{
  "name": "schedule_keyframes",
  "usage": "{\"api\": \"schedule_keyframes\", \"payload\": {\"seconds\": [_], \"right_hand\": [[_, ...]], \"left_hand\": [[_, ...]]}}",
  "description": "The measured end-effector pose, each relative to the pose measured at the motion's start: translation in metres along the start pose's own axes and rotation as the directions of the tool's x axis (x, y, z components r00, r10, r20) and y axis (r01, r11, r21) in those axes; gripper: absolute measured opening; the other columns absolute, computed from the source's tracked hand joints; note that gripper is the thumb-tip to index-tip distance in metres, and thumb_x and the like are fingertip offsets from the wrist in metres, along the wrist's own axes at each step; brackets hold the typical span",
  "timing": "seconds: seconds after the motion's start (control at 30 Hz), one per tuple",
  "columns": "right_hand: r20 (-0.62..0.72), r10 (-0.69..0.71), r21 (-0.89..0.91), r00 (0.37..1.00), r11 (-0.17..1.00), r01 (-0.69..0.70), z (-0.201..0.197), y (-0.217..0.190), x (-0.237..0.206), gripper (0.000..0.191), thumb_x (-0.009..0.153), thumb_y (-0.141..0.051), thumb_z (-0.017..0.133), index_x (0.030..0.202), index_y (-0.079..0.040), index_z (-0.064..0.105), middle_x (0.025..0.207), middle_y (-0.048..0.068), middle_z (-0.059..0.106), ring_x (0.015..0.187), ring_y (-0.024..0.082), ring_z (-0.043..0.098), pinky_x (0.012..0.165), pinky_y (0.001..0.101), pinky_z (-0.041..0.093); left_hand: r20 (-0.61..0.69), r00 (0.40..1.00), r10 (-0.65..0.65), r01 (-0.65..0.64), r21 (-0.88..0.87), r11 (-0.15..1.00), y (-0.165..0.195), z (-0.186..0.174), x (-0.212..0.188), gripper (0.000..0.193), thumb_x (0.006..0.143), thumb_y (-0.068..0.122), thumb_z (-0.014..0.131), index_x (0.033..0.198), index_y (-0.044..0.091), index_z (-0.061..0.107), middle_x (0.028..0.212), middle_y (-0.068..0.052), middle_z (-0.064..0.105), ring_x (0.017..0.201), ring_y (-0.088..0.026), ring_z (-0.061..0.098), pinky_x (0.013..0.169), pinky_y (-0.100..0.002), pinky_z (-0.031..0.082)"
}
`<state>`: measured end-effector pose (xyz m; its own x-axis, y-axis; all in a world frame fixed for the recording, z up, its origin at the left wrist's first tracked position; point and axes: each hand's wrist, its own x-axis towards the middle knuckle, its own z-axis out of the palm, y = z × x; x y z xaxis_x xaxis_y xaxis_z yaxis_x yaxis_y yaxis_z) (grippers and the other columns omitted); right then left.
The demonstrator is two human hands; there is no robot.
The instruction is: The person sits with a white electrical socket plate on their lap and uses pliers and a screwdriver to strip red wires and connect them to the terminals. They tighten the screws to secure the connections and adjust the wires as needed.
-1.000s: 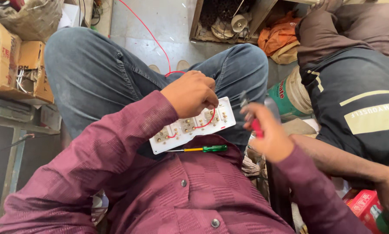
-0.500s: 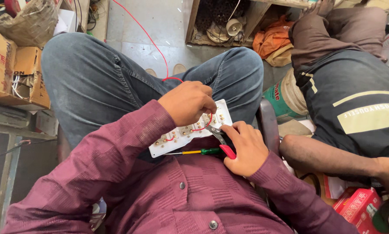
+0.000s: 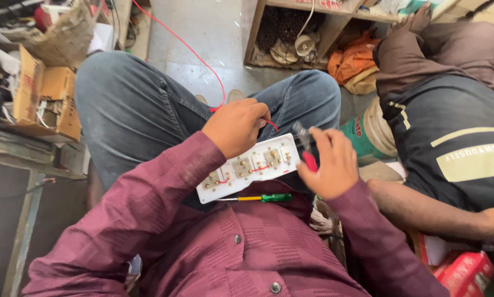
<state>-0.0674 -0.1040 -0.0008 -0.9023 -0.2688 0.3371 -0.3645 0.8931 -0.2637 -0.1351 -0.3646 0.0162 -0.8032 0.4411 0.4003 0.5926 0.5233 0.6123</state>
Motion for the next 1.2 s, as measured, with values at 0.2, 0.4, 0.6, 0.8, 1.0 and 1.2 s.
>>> {"api": "schedule_keyframes", "payload": {"seconds": [0.2, 0.4, 0.6, 0.8, 1.0, 1.2], "right_hand": [[-0.230, -0.152, -0.090, 0.961, 0.987, 0.134, 0.023, -0.011, 0.057, 0.061, 0.093, -0.031, 0.073, 0.144, -0.003, 0.053, 0.146, 0.023, 0.048, 0.137, 0.045, 0.045, 0.114, 0.0559, 0.034], [-0.222, -0.555, 0.428, 0.802, 0.683, 0.592, 0.068, -0.136, 0.038, 0.074, 0.089, -0.049, 0.070, 0.142, -0.001, 0.052, 0.145, 0.021, 0.053, 0.138, 0.043, 0.052, 0.112, 0.0563, 0.047], [-0.241, -0.836, 0.168, 0.492, 0.464, 0.870, 0.040, -0.146, 0.123, 0.070, 0.098, -0.057, 0.061, 0.141, -0.002, 0.055, 0.140, 0.021, 0.057, 0.132, 0.040, 0.055, 0.117, 0.0486, 0.039], [-0.170, -0.707, 0.275, 0.687, 0.635, 0.722, -0.020, -0.148, 0.117, 0.045, 0.099, -0.033, 0.066, 0.136, -0.007, 0.061, 0.136, 0.016, 0.061, 0.129, 0.038, 0.057, 0.114, 0.0495, 0.041], [-0.030, -0.242, -0.120, 0.970, 0.964, 0.237, -0.030, -0.054, 0.116, 0.036, 0.100, -0.021, 0.071, 0.133, -0.007, 0.064, 0.140, 0.012, 0.063, 0.133, 0.037, 0.058, 0.118, 0.0475, 0.043], [0.026, -0.195, 0.078, 0.981, 0.978, 0.192, -0.002, 0.050, 0.029, 0.060, 0.083, -0.028, 0.079, 0.135, -0.005, 0.061, 0.144, 0.024, 0.055, 0.135, 0.043, 0.052, 0.115, 0.0481, 0.040]], "left_hand": [[-0.078, 0.984, -0.158, 0.163, 0.070, 0.984, -0.016, 0.007, 0.001, 0.011, 0.090, 0.016, 0.066, 0.095, 0.007, 0.069, 0.090, -0.015, 0.069, 0.091, -0.038, 0.066, 0.075, -0.050, 0.051], [-0.157, 0.986, -0.050, 0.075, 0.155, 0.985, -0.046, 0.034, 0.028, 0.010, 0.084, 0.013, 0.066, 0.091, 0.007, 0.071, 0.091, -0.018, 0.071, 0.090, -0.040, 0.067, 0.078, -0.051, 0.052], [-0.341, 0.896, -0.284, 0.270, -0.087, 0.959, -0.071, 0.037, 0.075, 0.013, 0.086, 0.019, 0.064, 0.086, 0.010, 0.074, 0.088, -0.017, 0.075, 0.087, -0.037, 0.072, 0.077, -0.048, 0.056], [-0.396, 0.880, -0.262, 0.232, -0.121, 0.965, -0.049, 0.022, 0.086, 0.014, 0.093, 0.019, 0.062, 0.093, 0.009, 0.073, 0.094, -0.017, 0.076, 0.091, -0.037, 0.072, 0.081, -0.046, 0.056], [-0.236, 0.936, -0.262, 0.199, -0.257, 0.946, -0.022, -0.021, 0.029, 0.025, 0.092, 0.027, 0.068, 0.094, 0.003, 0.072, 0.086, -0.013, 0.073, 0.080, -0.025, 0.071, 0.073, -0.040, 0.056], [0.306, 0.839, -0.450, 0.454, -0.850, 0.268, 0.012, 0.001, -0.067, 0.017, 0.099, 0.020, 0.057, 0.106, 0.005, 0.059, 0.080, -0.006, 0.067, 0.062, -0.009, 0.058, 0.058, -0.024, 0.050]]}}
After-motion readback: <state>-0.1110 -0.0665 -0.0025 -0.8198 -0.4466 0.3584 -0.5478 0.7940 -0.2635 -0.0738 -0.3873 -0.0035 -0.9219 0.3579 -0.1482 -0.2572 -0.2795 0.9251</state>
